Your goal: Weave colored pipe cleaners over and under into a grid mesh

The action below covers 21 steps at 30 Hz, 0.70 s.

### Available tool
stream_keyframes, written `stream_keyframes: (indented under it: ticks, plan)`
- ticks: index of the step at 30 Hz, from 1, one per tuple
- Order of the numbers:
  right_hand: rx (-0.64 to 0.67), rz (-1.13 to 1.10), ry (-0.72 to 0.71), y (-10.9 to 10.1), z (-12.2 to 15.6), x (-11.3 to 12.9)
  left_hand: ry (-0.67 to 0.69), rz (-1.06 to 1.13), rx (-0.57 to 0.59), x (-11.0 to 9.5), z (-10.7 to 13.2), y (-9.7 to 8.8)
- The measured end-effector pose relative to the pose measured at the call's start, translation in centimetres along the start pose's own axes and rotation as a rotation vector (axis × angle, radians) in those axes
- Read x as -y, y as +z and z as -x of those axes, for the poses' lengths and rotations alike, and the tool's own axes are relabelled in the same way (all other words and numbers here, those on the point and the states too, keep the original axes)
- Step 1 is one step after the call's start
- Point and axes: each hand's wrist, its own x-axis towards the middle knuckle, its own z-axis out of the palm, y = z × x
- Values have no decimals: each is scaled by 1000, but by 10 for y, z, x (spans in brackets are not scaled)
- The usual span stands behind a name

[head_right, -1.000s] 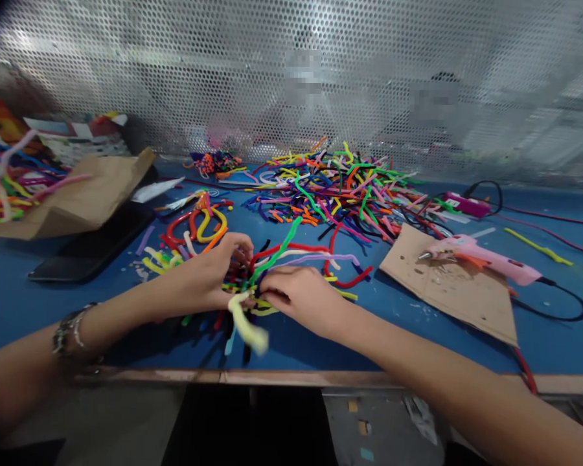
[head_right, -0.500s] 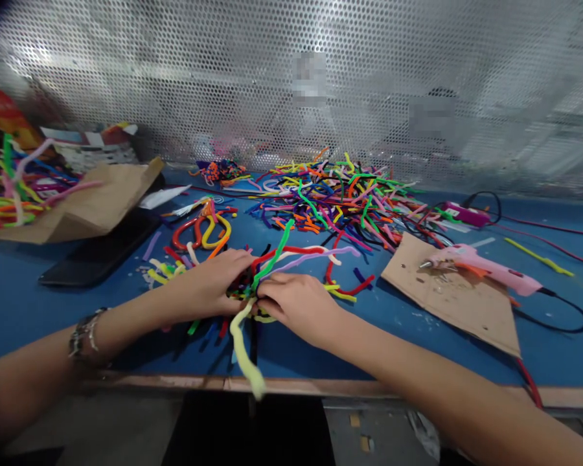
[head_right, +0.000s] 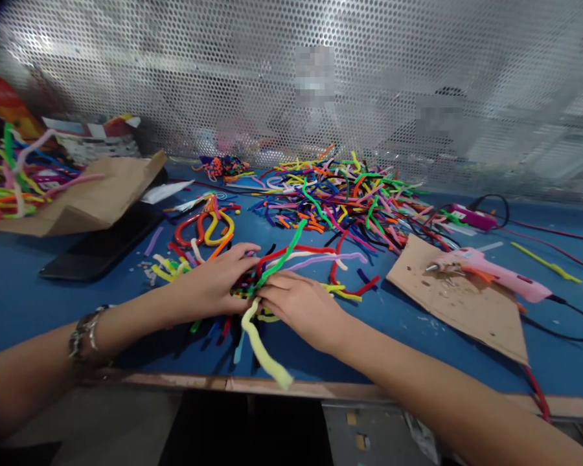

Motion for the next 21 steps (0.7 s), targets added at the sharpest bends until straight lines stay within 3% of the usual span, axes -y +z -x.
stream_keyframes:
  ticks: [3, 10, 16, 21]
  plan:
    - [-6, 26, -57, -1, -1, -2, 18, -29, 34, 0, -1, -1]
    - [166, 27, 51, -5, -3, -5, 10, -80, 63, -2, -1, -2]
    - [6, 29, 77, 2, 1, -8, 1, -119, 77, -7, 0, -4]
    - [-1, -30, 112, 5, 3, -11, 42, -158, 70, -7, 0, -8]
